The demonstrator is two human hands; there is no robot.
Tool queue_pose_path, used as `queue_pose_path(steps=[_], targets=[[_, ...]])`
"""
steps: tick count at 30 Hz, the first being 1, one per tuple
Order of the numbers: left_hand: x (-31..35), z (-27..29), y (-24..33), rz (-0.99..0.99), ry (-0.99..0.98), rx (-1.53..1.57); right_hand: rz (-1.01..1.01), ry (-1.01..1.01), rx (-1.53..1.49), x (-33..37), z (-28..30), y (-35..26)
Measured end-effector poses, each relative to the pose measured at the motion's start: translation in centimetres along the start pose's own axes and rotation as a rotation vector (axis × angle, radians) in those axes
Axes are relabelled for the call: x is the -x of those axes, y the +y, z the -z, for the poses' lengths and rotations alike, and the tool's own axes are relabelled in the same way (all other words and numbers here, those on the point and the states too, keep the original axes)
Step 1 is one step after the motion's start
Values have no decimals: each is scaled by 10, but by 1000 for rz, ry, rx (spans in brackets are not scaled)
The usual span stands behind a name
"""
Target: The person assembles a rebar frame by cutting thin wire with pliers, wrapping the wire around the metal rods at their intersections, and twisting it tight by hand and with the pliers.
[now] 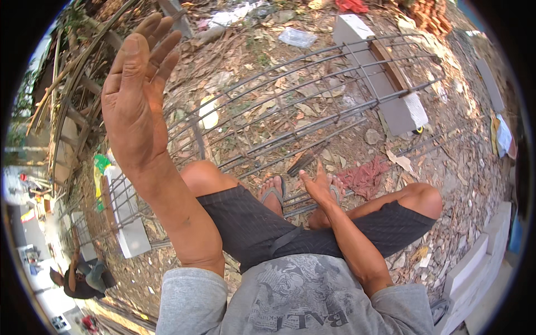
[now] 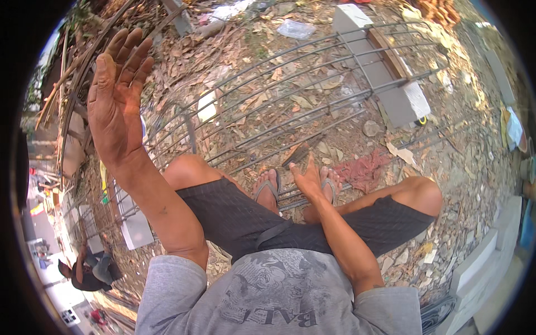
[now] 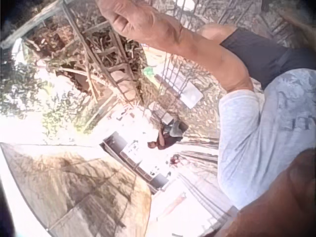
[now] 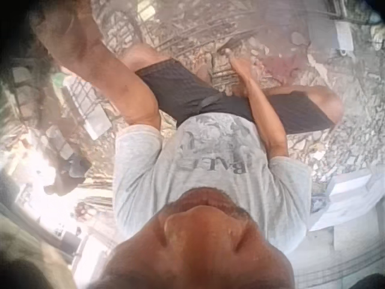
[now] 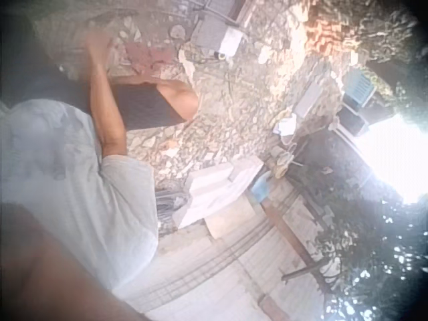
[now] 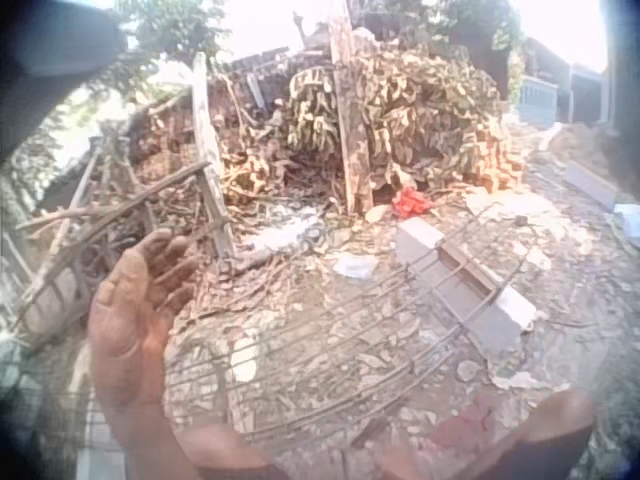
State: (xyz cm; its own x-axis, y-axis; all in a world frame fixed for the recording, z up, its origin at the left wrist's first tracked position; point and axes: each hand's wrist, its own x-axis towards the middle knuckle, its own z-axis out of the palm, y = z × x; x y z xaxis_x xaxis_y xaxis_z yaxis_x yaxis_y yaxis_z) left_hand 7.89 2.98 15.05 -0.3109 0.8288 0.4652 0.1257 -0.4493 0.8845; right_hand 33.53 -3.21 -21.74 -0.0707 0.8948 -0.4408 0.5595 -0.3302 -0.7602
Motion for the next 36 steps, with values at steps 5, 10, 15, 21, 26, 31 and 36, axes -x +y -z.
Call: queue_pose_path(steps=[5, 10, 15, 21, 26, 31, 36], targets=[[46, 155, -39, 241, 266, -592, 69, -27, -171, 17, 33, -15], [129, 264, -90, 485, 380, -946, 159, 0, -166, 17, 33, -25], [168, 210, -119, 639, 281, -805, 248, 88, -161, 25, 52, -56], [178, 151, -160, 571, 107, -816, 477, -78, -163, 35, 49, -178], [177, 115, -175, 270, 25, -966, 636, -271, 6, -6, 11, -236], [196, 141, -202, 577, 118, -766, 522, -400, 186, -42, -101, -269], [191, 116, -182, 620, 157, -442, 401, -319, -215, -55, -138, -259]])
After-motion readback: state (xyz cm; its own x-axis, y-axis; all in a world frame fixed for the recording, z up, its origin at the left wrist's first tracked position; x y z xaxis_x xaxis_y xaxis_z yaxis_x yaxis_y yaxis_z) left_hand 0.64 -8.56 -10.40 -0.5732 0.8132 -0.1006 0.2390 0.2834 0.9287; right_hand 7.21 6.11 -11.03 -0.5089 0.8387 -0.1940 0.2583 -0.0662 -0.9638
